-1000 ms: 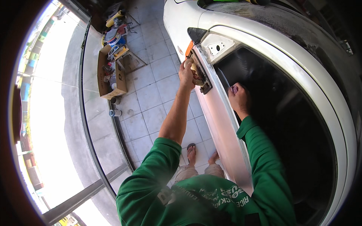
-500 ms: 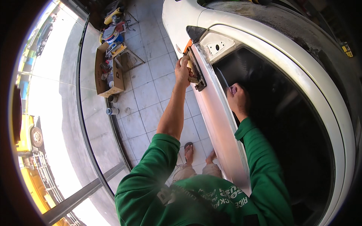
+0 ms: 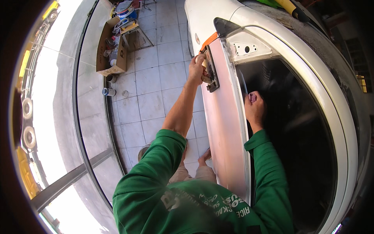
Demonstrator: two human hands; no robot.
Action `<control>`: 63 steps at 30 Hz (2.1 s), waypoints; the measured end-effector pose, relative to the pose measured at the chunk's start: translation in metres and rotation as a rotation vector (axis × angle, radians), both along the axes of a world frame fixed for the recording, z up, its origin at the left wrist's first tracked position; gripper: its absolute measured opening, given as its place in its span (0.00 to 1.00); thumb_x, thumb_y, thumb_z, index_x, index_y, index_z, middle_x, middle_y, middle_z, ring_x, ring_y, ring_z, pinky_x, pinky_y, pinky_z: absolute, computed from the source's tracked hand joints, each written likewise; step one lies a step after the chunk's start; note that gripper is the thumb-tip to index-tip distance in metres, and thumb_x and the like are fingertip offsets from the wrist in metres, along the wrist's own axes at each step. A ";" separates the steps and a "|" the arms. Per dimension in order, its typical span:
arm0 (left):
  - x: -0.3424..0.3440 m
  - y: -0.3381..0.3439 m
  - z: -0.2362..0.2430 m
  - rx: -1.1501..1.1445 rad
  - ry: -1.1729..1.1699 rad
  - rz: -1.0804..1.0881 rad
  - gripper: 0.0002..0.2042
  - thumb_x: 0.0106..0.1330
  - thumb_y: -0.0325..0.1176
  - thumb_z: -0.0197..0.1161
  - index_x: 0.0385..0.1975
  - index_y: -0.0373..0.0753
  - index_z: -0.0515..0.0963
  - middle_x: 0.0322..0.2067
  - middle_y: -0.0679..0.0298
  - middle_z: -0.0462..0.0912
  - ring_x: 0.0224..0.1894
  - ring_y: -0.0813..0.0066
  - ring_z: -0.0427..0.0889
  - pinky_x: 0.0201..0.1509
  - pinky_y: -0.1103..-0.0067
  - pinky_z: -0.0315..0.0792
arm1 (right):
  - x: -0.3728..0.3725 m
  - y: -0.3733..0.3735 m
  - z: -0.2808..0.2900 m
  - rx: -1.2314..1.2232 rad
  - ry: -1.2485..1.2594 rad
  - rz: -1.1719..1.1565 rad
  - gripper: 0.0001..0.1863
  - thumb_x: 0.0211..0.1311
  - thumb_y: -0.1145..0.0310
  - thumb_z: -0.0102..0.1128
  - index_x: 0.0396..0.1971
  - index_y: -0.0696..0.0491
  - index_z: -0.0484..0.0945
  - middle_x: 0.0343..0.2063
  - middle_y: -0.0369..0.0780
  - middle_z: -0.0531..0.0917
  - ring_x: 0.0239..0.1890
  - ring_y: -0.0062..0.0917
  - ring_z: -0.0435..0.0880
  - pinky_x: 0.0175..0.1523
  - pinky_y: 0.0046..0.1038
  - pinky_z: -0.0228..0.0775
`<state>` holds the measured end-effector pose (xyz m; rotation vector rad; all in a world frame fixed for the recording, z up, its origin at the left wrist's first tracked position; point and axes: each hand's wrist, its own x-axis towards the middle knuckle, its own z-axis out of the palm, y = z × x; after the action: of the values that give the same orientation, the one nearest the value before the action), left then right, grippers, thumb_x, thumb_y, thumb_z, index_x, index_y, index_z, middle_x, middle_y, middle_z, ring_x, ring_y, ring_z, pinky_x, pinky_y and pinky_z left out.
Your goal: The person sands the surface of a white car door using a sanding block and wipes it with a cloth. They repeatedly dip the cloth into a bucket of water and continue sanding and wiping the door.
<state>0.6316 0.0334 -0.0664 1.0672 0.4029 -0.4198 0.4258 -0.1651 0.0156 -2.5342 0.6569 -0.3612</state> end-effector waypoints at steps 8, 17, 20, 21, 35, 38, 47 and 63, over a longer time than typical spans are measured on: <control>-0.259 -0.022 -0.016 0.036 -0.184 -0.083 0.26 0.79 0.40 0.57 0.73 0.41 0.64 0.25 0.67 0.78 0.15 0.83 0.72 0.15 0.81 0.68 | -0.016 -0.012 -0.002 -0.040 0.026 -0.051 0.12 0.64 0.62 0.69 0.34 0.55 0.81 0.30 0.47 0.85 0.35 0.46 0.86 0.41 0.41 0.76; -0.028 0.003 -0.034 -0.040 0.015 0.002 0.21 0.77 0.38 0.56 0.68 0.44 0.68 0.18 0.70 0.66 0.13 0.79 0.65 0.17 0.75 0.70 | 0.001 0.002 0.000 -0.010 -0.015 0.021 0.11 0.64 0.63 0.69 0.33 0.55 0.81 0.28 0.48 0.85 0.32 0.46 0.85 0.38 0.41 0.76; -0.147 -0.014 -0.027 -0.077 -0.093 -0.063 0.25 0.77 0.37 0.57 0.72 0.40 0.65 0.20 0.69 0.74 0.12 0.83 0.68 0.13 0.80 0.67 | -0.010 -0.011 -0.007 -0.017 -0.024 -0.022 0.11 0.64 0.64 0.70 0.32 0.55 0.80 0.28 0.47 0.84 0.32 0.47 0.85 0.38 0.41 0.75; -0.197 -0.017 -0.022 -0.077 -0.071 -0.064 0.25 0.78 0.37 0.57 0.72 0.41 0.65 0.20 0.70 0.74 0.12 0.84 0.68 0.13 0.81 0.67 | -0.011 -0.012 -0.004 -0.014 -0.025 -0.023 0.11 0.64 0.64 0.70 0.32 0.55 0.80 0.28 0.47 0.84 0.32 0.47 0.85 0.37 0.41 0.75; -0.066 -0.010 -0.027 -0.098 -0.056 -0.049 0.21 0.78 0.37 0.55 0.67 0.42 0.68 0.18 0.70 0.69 0.13 0.79 0.67 0.15 0.75 0.69 | -0.003 0.004 0.010 -0.002 0.014 -0.019 0.12 0.65 0.63 0.69 0.34 0.56 0.80 0.32 0.48 0.85 0.37 0.49 0.85 0.42 0.42 0.75; -0.240 -0.011 -0.009 -0.075 -0.039 -0.083 0.22 0.80 0.34 0.54 0.71 0.41 0.66 0.19 0.74 0.72 0.15 0.88 0.67 0.15 0.85 0.64 | -0.013 -0.010 -0.003 -0.013 0.002 -0.051 0.12 0.64 0.62 0.70 0.34 0.56 0.80 0.32 0.49 0.86 0.37 0.49 0.85 0.42 0.42 0.76; -0.101 0.005 -0.030 -0.062 -0.027 -0.027 0.22 0.79 0.39 0.55 0.69 0.42 0.66 0.18 0.70 0.68 0.13 0.80 0.68 0.14 0.77 0.67 | 0.005 0.002 0.008 0.014 0.056 -0.013 0.14 0.66 0.59 0.67 0.38 0.56 0.83 0.36 0.51 0.88 0.40 0.51 0.87 0.44 0.42 0.79; -0.297 0.010 -0.020 -0.102 -0.018 -0.041 0.22 0.78 0.39 0.55 0.69 0.41 0.67 0.17 0.68 0.69 0.12 0.76 0.68 0.15 0.75 0.69 | -0.116 0.019 0.090 0.838 -0.451 -0.112 0.21 0.68 0.49 0.72 0.30 0.53 0.80 0.24 0.34 0.83 0.26 0.19 0.84 0.29 0.24 0.75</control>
<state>0.3346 0.0433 -0.0868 0.9808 0.3402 -0.4623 0.3101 -0.1459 0.1051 -1.5595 0.6018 -0.5372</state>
